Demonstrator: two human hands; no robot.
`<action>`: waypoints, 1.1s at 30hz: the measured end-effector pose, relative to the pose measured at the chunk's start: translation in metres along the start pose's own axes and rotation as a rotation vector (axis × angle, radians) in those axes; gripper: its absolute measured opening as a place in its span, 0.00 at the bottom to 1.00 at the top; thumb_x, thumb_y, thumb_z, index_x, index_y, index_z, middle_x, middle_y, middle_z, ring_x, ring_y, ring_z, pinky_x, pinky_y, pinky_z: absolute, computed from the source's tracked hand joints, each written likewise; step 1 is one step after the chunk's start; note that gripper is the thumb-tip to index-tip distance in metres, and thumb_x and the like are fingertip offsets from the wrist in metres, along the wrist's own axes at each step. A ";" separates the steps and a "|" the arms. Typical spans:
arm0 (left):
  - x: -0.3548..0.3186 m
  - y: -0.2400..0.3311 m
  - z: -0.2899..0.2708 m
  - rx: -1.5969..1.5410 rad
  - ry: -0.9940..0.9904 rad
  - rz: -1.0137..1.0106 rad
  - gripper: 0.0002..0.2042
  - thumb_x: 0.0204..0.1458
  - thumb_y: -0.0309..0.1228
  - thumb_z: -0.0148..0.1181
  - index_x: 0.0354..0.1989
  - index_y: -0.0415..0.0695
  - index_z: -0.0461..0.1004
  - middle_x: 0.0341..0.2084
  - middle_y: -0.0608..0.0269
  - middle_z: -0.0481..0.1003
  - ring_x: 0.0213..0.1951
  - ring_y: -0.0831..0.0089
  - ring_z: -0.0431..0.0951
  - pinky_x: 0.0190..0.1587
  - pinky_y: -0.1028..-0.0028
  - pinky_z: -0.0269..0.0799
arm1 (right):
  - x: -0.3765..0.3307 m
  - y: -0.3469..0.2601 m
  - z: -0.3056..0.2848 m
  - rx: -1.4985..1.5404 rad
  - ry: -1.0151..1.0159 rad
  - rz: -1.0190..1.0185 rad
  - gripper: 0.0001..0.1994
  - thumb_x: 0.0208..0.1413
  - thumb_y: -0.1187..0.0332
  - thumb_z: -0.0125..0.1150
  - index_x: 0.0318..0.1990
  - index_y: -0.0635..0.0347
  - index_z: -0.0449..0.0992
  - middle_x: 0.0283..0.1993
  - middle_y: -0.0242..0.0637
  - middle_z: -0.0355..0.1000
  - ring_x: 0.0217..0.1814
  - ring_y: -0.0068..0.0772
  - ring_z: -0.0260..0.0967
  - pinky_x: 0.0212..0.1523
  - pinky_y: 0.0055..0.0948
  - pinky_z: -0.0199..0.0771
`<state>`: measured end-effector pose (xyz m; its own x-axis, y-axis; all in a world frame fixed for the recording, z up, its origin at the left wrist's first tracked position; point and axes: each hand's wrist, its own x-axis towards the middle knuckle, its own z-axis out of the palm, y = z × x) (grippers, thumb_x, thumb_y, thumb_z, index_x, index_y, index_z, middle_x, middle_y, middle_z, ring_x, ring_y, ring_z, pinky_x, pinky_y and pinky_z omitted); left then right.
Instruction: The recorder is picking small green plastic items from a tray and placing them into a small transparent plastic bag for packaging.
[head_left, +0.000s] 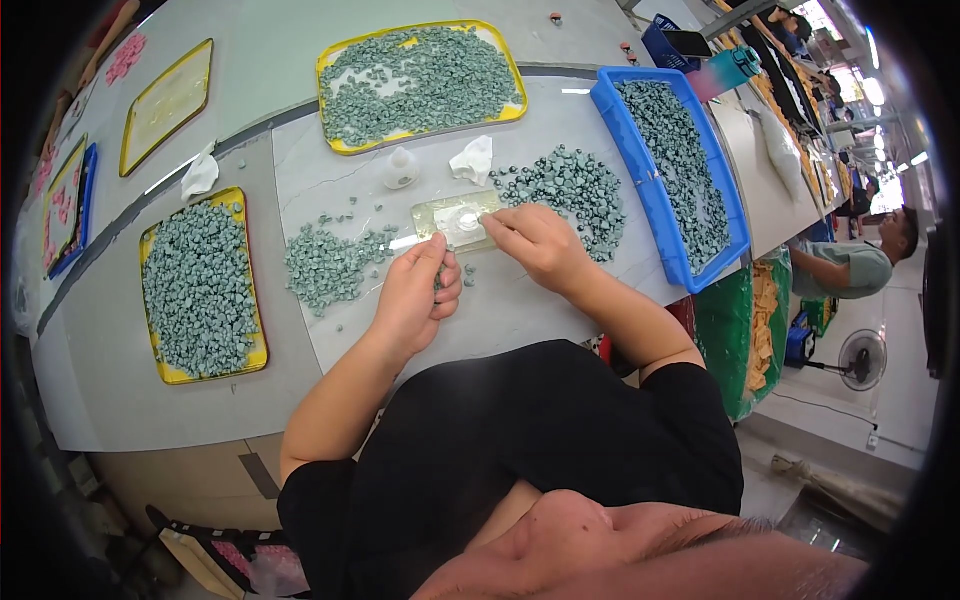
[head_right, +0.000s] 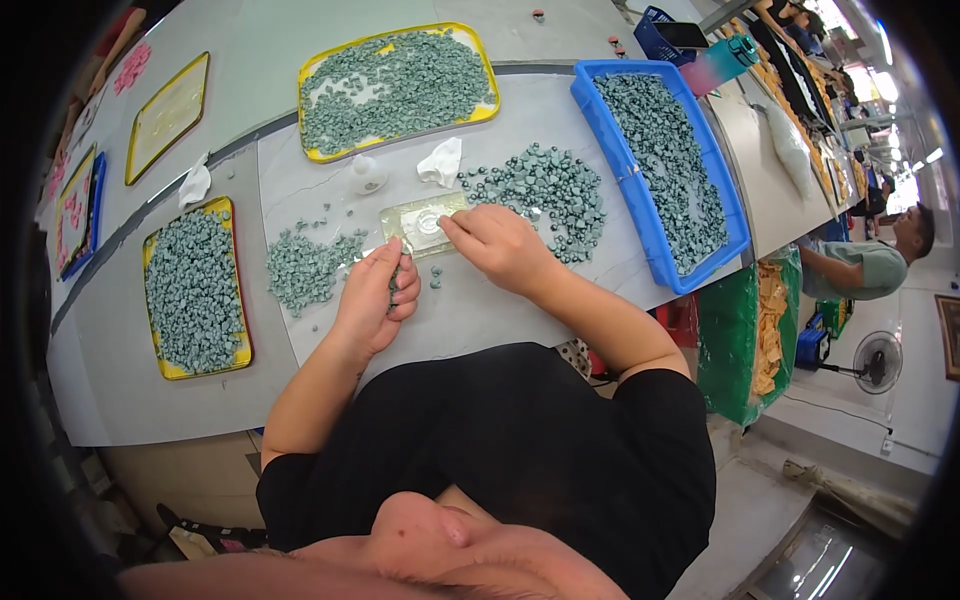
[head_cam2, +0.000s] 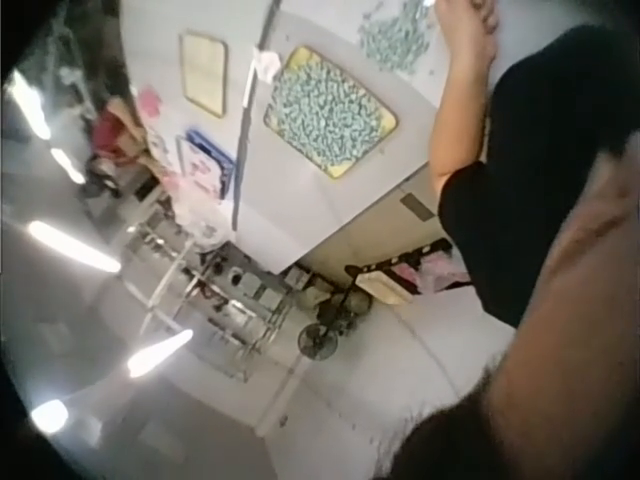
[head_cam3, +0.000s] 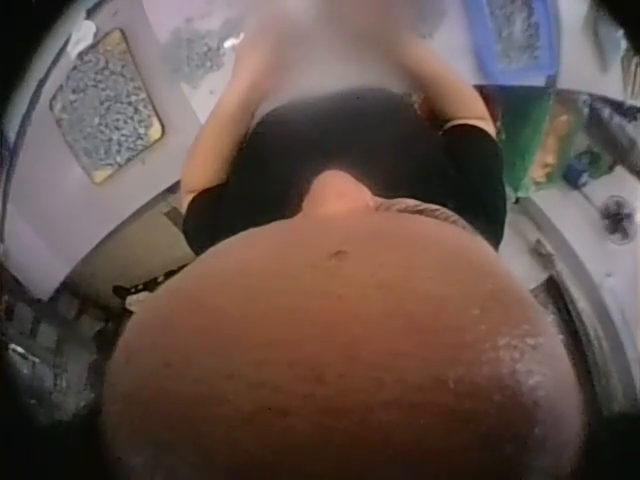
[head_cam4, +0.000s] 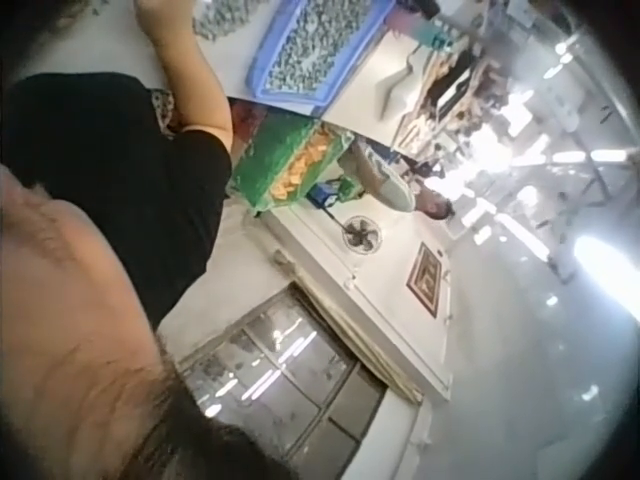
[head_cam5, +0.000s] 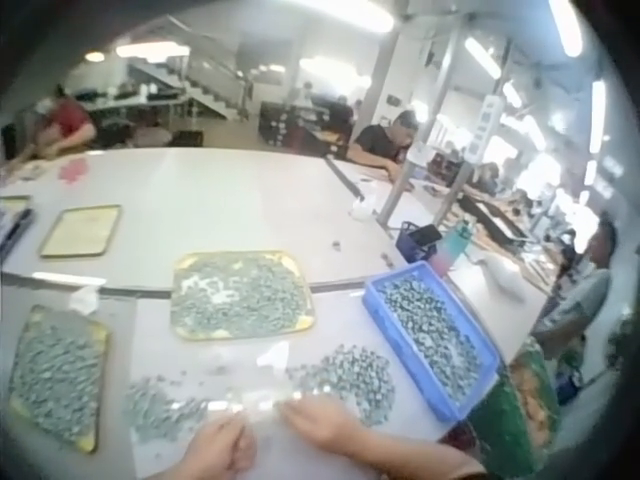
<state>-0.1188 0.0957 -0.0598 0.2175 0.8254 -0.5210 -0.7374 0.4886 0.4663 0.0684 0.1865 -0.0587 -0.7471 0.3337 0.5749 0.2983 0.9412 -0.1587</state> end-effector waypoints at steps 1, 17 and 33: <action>-0.001 0.000 -0.002 0.006 -0.024 -0.020 0.11 0.60 0.38 0.46 0.30 0.44 0.63 0.20 0.68 0.61 0.18 0.82 0.56 0.15 0.84 0.47 | 0.001 -0.001 0.001 0.002 -0.001 -0.002 0.15 0.40 0.76 0.57 0.40 0.66 0.75 0.34 0.39 0.71 0.32 0.36 0.70 0.30 0.30 0.70; -0.005 0.000 -0.014 0.031 -0.085 0.073 0.07 0.59 0.33 0.49 0.36 0.42 0.65 0.28 0.67 0.66 0.22 0.83 0.59 0.18 0.85 0.50 | 0.009 -0.009 0.012 0.060 -0.009 0.036 0.16 0.38 0.79 0.59 0.40 0.65 0.76 0.35 0.38 0.72 0.31 0.34 0.69 0.30 0.28 0.70; -0.007 0.001 -0.018 0.027 -0.078 0.014 0.09 0.60 0.36 0.46 0.33 0.43 0.64 0.24 0.68 0.64 0.22 0.82 0.59 0.18 0.84 0.50 | 0.004 -0.013 0.019 0.057 -0.032 0.083 0.16 0.39 0.79 0.61 0.40 0.66 0.75 0.34 0.38 0.72 0.31 0.34 0.69 0.29 0.30 0.71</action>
<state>-0.1320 0.0854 -0.0685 0.2571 0.8512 -0.4576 -0.7237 0.4834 0.4924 0.0503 0.1769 -0.0693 -0.7400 0.4116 0.5320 0.3265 0.9113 -0.2509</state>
